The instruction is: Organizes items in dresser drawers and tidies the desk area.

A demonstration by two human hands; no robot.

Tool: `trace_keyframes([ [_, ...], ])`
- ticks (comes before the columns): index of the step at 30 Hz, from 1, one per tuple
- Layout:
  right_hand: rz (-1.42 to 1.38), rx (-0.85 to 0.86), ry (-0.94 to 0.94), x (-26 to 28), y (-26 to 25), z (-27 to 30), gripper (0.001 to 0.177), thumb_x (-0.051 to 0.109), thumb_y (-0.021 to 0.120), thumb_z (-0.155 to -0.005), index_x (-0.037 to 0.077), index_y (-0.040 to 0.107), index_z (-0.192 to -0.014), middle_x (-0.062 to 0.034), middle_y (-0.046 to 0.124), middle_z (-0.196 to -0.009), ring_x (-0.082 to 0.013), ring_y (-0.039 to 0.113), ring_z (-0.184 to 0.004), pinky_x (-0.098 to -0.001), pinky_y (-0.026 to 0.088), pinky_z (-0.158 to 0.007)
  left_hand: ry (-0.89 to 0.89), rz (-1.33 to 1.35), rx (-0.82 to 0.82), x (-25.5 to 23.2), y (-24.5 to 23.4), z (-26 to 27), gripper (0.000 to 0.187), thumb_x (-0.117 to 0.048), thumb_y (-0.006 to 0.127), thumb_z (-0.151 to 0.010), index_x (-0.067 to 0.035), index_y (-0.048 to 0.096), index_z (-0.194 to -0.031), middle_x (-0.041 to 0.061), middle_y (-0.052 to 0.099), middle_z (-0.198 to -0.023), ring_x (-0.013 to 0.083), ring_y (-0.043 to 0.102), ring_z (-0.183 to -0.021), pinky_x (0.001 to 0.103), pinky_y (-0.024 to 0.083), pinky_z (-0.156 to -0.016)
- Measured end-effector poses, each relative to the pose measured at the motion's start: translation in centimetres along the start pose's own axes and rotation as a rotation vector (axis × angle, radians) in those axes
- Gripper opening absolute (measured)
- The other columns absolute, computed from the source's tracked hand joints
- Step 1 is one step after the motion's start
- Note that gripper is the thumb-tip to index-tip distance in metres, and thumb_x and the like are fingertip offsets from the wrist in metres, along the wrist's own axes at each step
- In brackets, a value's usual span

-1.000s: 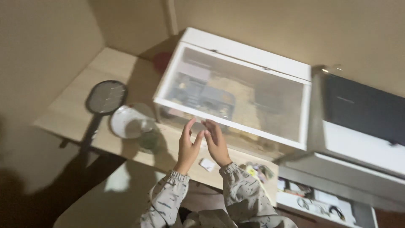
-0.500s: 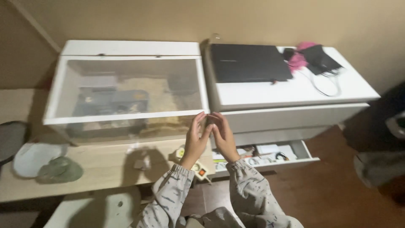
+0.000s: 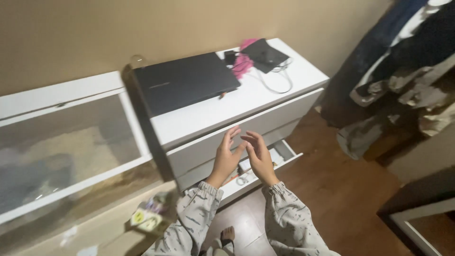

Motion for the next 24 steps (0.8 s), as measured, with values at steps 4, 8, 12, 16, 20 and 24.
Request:
trace_keyframes([
  [4,0.098,-0.029,0.015,-1.3,-4.9,-3.6,0.039,0.014,0.053,-0.105,0.004,0.047,-0.142,-0.0142,0.065,-0.136,-0.0205,0.061,-0.126,-0.0336,0.049,-0.104,-0.035,0.018,0.02,2.4,4.3,-5.1,0.055,-0.018,0.068,-0.096,-0.009,0.047,-0.146,0.015,0.059,-0.146,0.0284,0.055,-0.139,0.047,0.044,-0.114],
  [8,0.133,-0.032,0.026,-3.3,-8.4,-9.3,0.036,0.013,0.055,-0.104,0.004,0.051,-0.139,-0.0134,0.065,-0.133,-0.0205,0.062,-0.128,-0.0336,0.049,-0.105,0.04,0.055,-0.012,4.8,6.5,-11.2,0.05,-0.015,0.067,-0.096,-0.007,0.05,-0.142,0.014,0.06,-0.144,0.0287,0.057,-0.137,0.046,0.047,-0.11],
  [12,0.121,0.02,0.035,-4.2,-10.4,-14.8,0.035,0.011,0.054,-0.103,0.003,0.051,-0.137,-0.0118,0.065,-0.133,-0.0191,0.06,-0.129,-0.0325,0.048,-0.102,0.055,-0.036,-0.094,7.5,7.0,-16.7,0.045,-0.015,0.068,-0.095,-0.007,0.054,-0.138,0.013,0.065,-0.138,0.028,0.062,-0.129,0.044,0.052,-0.103],
  [16,0.04,0.016,0.028,-6.9,-12.5,-18.1,0.033,0.009,0.053,-0.104,0.001,0.053,-0.136,-0.0119,0.065,-0.132,-0.0189,0.06,-0.128,-0.0321,0.048,-0.104,0.05,-0.05,-0.136,8.4,8.1,-20.0,0.043,-0.014,0.066,-0.097,-0.006,0.054,-0.137,0.014,0.064,-0.139,0.0294,0.06,-0.132,0.046,0.05,-0.106],
  [20,0.043,0.014,-0.001,-9.7,-15.3,-21.1,0.03,0.007,0.053,-0.104,0.001,0.056,-0.133,-0.0118,0.067,-0.129,-0.0184,0.062,-0.125,-0.0316,0.049,-0.103,0.062,-0.113,-0.132,9.0,9.9,-23.2,0.041,-0.014,0.066,-0.097,-0.006,0.056,-0.136,0.014,0.064,-0.137,0.0299,0.061,-0.13,0.046,0.051,-0.106],
  [24,0.05,0.072,-0.017,-12.1,-18.1,-25.4,0.028,0.006,0.052,-0.104,0.001,0.057,-0.131,-0.0106,0.067,-0.127,-0.0174,0.063,-0.124,-0.0306,0.049,-0.104,0.113,-0.172,-0.231,9.3,10.6,-26.3,0.038,-0.011,0.065,-0.097,-0.005,0.058,-0.134,0.014,0.066,-0.135,0.0297,0.063,-0.128,0.044,0.051,-0.106],
])
Point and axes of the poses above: each hand's wrist, its own z-axis away from the middle knuckle, its own y-axis out of the palm, x = y × z, the point moved 9 cm from there along -z, towards the middle knuckle
